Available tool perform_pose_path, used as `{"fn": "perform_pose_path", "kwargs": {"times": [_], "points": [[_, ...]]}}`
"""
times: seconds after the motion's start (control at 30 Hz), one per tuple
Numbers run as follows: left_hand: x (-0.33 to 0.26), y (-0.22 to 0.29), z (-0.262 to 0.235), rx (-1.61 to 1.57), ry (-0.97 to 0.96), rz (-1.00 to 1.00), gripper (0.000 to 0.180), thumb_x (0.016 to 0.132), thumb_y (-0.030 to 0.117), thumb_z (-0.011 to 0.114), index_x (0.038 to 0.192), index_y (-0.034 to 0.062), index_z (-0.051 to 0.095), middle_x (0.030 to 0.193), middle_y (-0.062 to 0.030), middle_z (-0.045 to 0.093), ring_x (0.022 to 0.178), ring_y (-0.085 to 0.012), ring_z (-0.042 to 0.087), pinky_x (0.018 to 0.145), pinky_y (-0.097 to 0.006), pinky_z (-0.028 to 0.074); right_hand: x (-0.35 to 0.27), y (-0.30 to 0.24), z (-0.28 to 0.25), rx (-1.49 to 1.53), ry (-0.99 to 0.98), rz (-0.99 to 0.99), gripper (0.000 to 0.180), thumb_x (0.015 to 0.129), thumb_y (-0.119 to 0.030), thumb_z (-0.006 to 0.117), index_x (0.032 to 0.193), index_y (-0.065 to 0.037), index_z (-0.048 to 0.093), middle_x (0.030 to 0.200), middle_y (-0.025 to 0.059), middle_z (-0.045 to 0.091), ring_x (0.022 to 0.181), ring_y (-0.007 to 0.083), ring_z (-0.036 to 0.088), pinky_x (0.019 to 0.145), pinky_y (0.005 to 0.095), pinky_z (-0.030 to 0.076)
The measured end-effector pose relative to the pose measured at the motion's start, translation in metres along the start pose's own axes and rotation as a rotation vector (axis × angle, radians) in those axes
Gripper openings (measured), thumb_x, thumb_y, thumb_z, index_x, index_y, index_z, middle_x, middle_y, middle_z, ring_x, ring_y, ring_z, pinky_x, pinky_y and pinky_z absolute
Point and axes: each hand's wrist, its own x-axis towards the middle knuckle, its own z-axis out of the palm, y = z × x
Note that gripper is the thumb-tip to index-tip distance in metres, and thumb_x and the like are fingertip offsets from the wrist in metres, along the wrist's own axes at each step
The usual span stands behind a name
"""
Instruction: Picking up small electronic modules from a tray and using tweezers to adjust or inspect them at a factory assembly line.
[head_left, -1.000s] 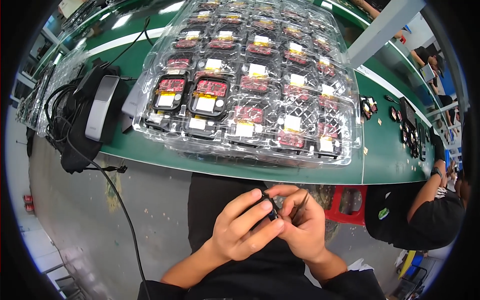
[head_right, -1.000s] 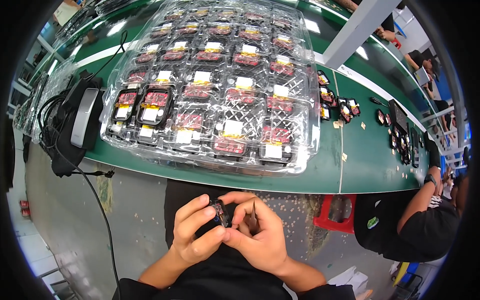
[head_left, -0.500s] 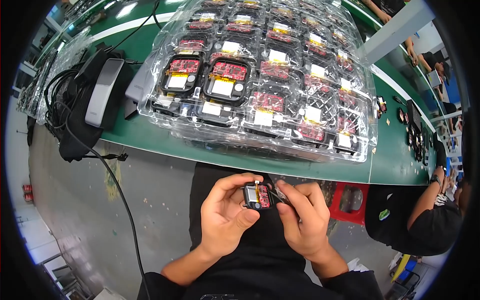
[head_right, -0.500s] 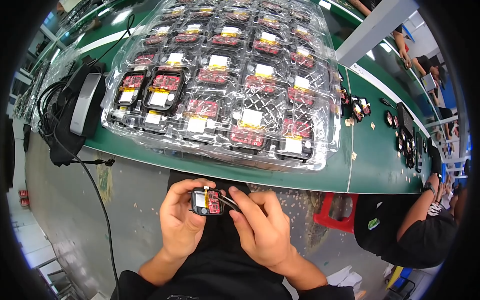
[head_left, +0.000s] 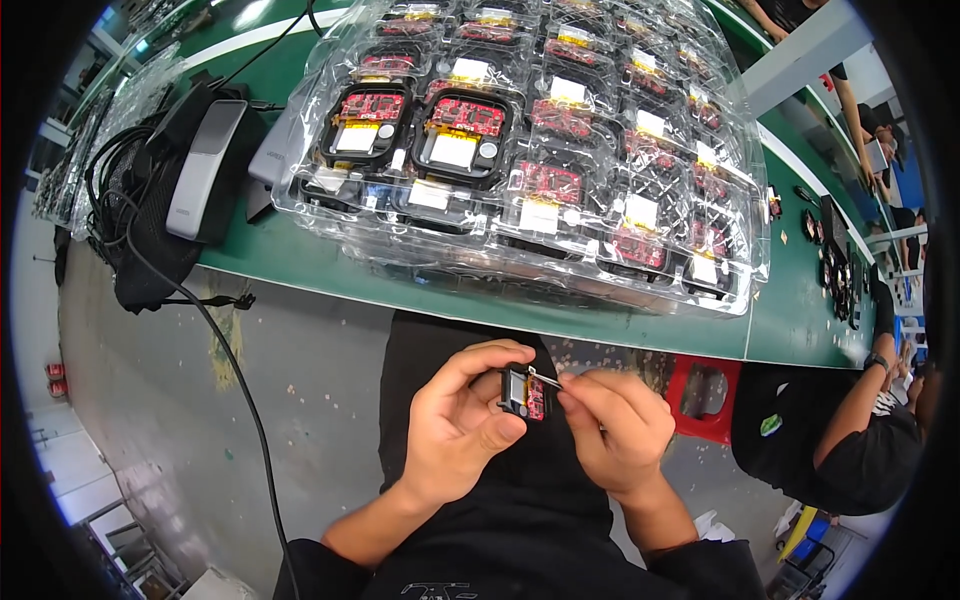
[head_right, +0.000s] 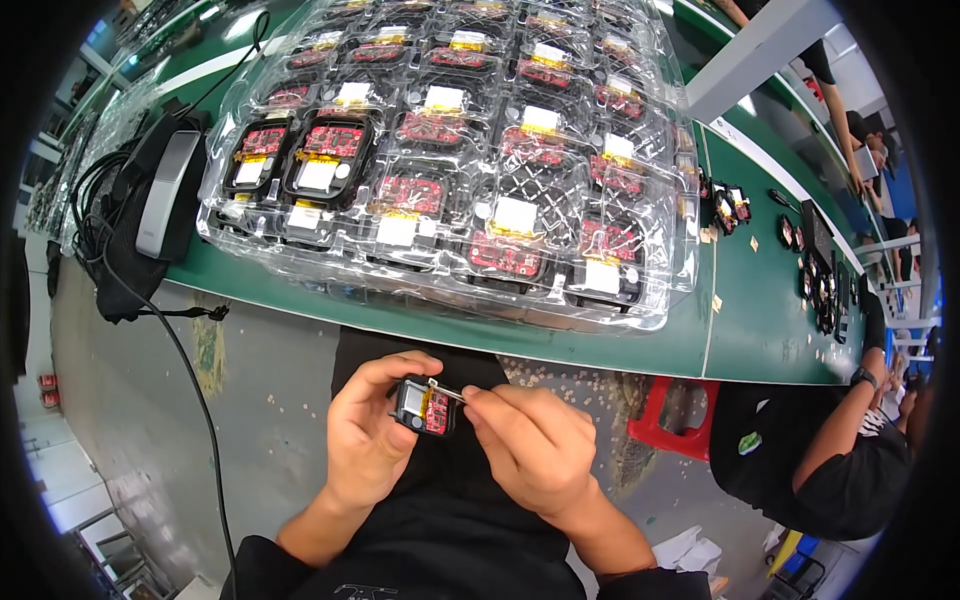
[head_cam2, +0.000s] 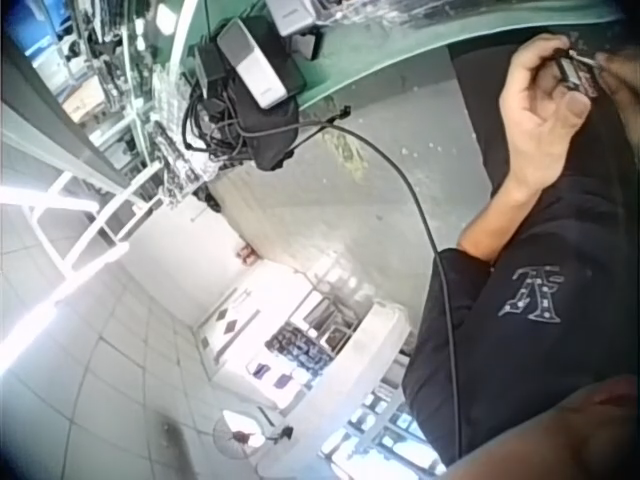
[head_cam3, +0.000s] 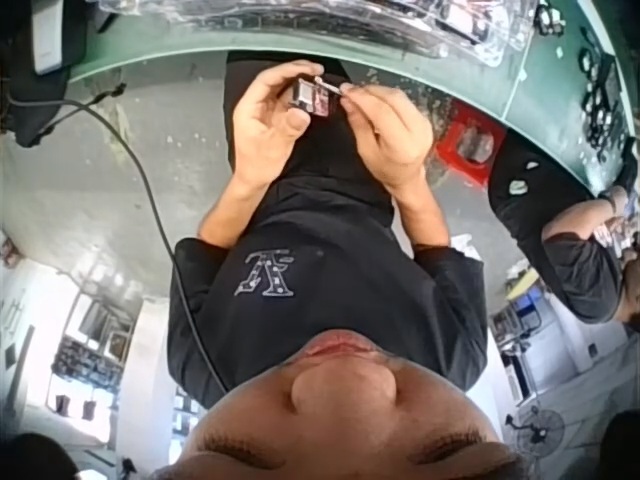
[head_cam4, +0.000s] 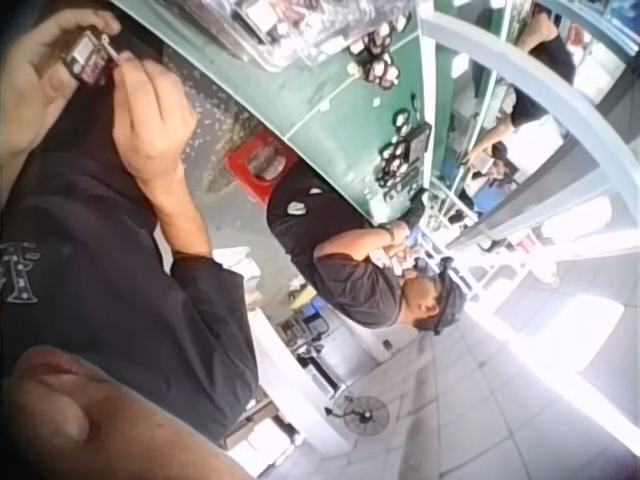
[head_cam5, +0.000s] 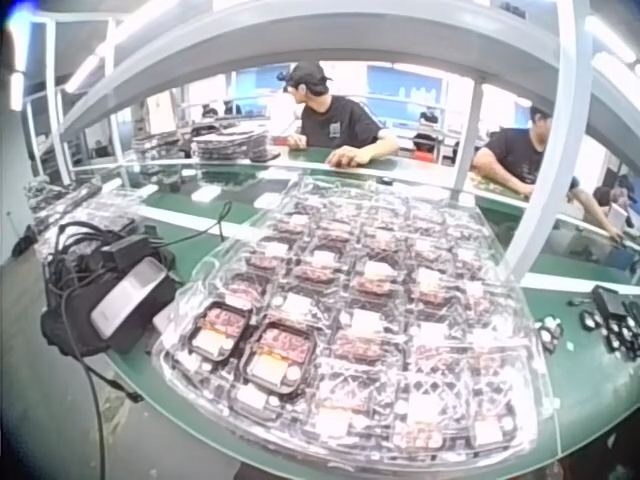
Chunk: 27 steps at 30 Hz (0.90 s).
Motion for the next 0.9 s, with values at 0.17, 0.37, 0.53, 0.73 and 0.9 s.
{"fn": "perform_pose_path", "kwargs": {"times": [0.17,0.37,0.53,0.73,0.9], "points": [[0.0008,-0.0009,-0.0014,-0.002,0.001,-0.005,0.056,0.09,0.017,0.081,0.135,-0.004,0.053,0.141,-0.0147,0.051,0.12,-0.0192,0.058,0.095,-0.031,0.05,0.001,-0.0018,-0.0033,0.205,-0.067,0.217,0.019,0.079,0.001,0.081,0.098,-0.002,0.076,0.085,0.0103,0.072,0.064,0.0199,0.067,0.055,0.0293,0.052],[0.0021,-0.0019,-0.0006,0.023,-0.014,-0.006,0.057,0.09,0.018,0.081,0.135,-0.0047,0.054,0.14,-0.0154,0.051,0.121,-0.0214,0.059,0.093,-0.031,0.051,-0.0008,0.003,-0.003,0.258,-0.071,0.217,0.016,0.081,0.004,0.078,0.097,0.002,0.073,0.087,0.0133,0.072,0.067,0.0196,0.066,0.056,0.0272,0.049],[0.0016,-0.0043,-0.0008,0.006,0.007,-0.034,0.057,0.09,0.017,0.08,0.135,-0.0049,0.053,0.14,-0.015,0.051,0.118,-0.0207,0.06,0.088,-0.029,0.055,-0.0028,0.0019,-0.0011,0.088,-0.051,0.134,0.023,0.076,0.001,0.082,0.097,-0.002,0.075,0.084,0.0095,0.07,0.064,0.0218,0.068,0.056,0.031,0.053],[0.0014,-0.0046,-0.0011,0.003,0.017,-0.046,0.056,0.091,0.017,0.08,0.135,-0.0049,0.054,0.14,-0.0146,0.051,0.116,-0.0199,0.061,0.087,-0.029,0.055,-0.0043,0.0033,0.0002,0.057,-0.029,0.089,0.025,0.074,0.003,0.082,0.098,-0.002,0.074,0.084,0.0095,0.07,0.064,0.0219,0.068,0.055,0.0311,0.053],[0.0011,-0.0046,0.0001,-0.019,0.027,-0.082,0.054,0.091,0.015,0.08,0.134,-0.0052,0.054,0.139,-0.015,0.052,0.113,-0.0193,0.062,0.082,-0.029,0.057,-0.005,0.0023,0.0028,0.069,-0.024,0.105,0.026,0.074,0.004,0.081,0.098,-0.001,0.073,0.085,0.0099,0.07,0.065,0.0222,0.068,0.055,0.0313,0.053]]}}
